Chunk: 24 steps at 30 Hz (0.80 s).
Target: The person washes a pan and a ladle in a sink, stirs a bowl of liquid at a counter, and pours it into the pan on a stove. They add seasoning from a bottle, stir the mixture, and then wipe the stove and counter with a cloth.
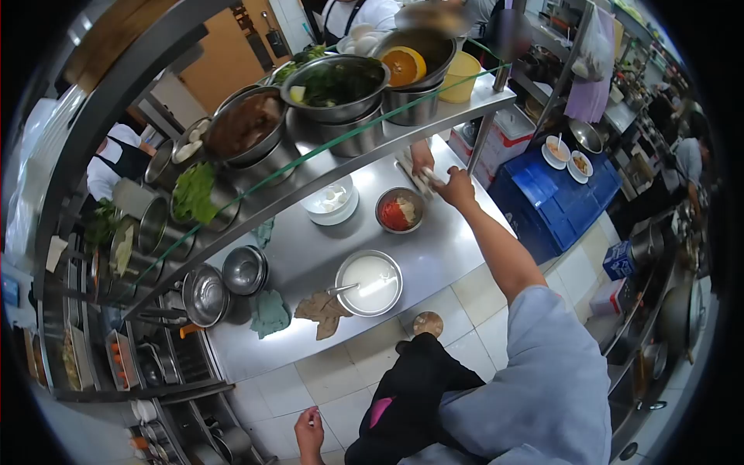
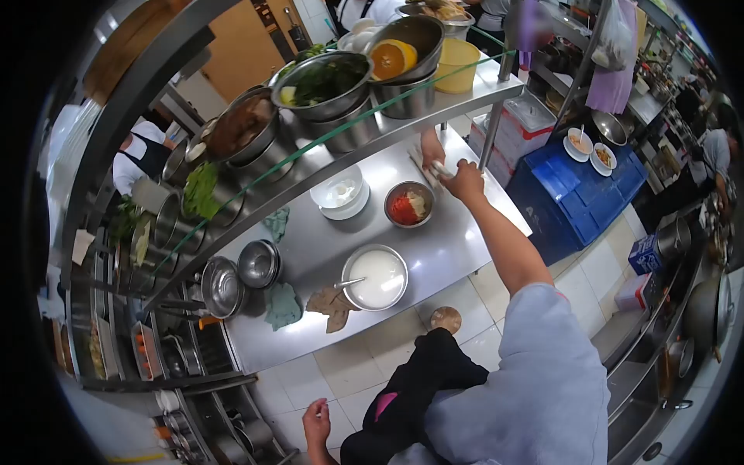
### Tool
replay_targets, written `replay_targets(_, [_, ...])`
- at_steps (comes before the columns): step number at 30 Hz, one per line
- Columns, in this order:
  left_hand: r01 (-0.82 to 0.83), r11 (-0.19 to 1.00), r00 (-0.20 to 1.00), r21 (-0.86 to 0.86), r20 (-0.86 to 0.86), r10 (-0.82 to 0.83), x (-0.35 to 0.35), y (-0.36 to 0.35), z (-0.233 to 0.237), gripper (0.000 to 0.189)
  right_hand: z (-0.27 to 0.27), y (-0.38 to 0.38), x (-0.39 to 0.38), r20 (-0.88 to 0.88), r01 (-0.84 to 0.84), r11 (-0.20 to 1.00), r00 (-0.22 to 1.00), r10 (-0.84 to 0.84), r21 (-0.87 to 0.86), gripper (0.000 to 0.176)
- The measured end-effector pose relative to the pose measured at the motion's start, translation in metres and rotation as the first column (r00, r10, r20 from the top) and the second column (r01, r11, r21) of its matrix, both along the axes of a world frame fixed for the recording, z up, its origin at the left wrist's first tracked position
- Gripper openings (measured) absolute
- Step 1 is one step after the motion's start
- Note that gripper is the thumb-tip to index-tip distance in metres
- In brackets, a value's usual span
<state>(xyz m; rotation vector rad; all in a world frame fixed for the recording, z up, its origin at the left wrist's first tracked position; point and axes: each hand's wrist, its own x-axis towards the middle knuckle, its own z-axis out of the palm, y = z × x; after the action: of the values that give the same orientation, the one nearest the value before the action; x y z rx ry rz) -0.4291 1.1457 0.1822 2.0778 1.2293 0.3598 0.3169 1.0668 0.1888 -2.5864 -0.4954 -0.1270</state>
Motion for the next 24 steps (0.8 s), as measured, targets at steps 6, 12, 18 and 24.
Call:
replay_targets(6, [0.011, 0.985, 0.979, -0.171, -0.199, -0.046, -0.014, -0.014, -0.011, 0.021, -0.006, 0.030, 0.002, -0.404, 0.039, 0.978, 0.907, -0.121, -0.205, 0.107])
replay_targets(12, [-0.022, 0.986, 0.973, -0.163, -0.232, -0.016, -0.009, -0.022, -0.009, 0.019, -0.052, 0.039, -0.008, -0.312, 0.042, 0.968, 0.942, -0.121, -0.247, 0.097])
replay_targets(18, [-0.024, 0.982, 0.978, -0.187, -0.208, -0.016, 0.000, -0.016, -0.024, 0.021, -0.071, 0.035, 0.005, -0.324, -0.045, 0.982, 0.946, -0.017, -0.184, 0.060])
replay_targets(24, [0.024, 0.982, 0.988, -0.189, -0.144, -0.052, 0.040, -0.020, -0.025, 0.025, -0.093, -0.050, 0.006, -0.444, -0.212, 0.933, 0.894, 0.064, -0.292, 0.066])
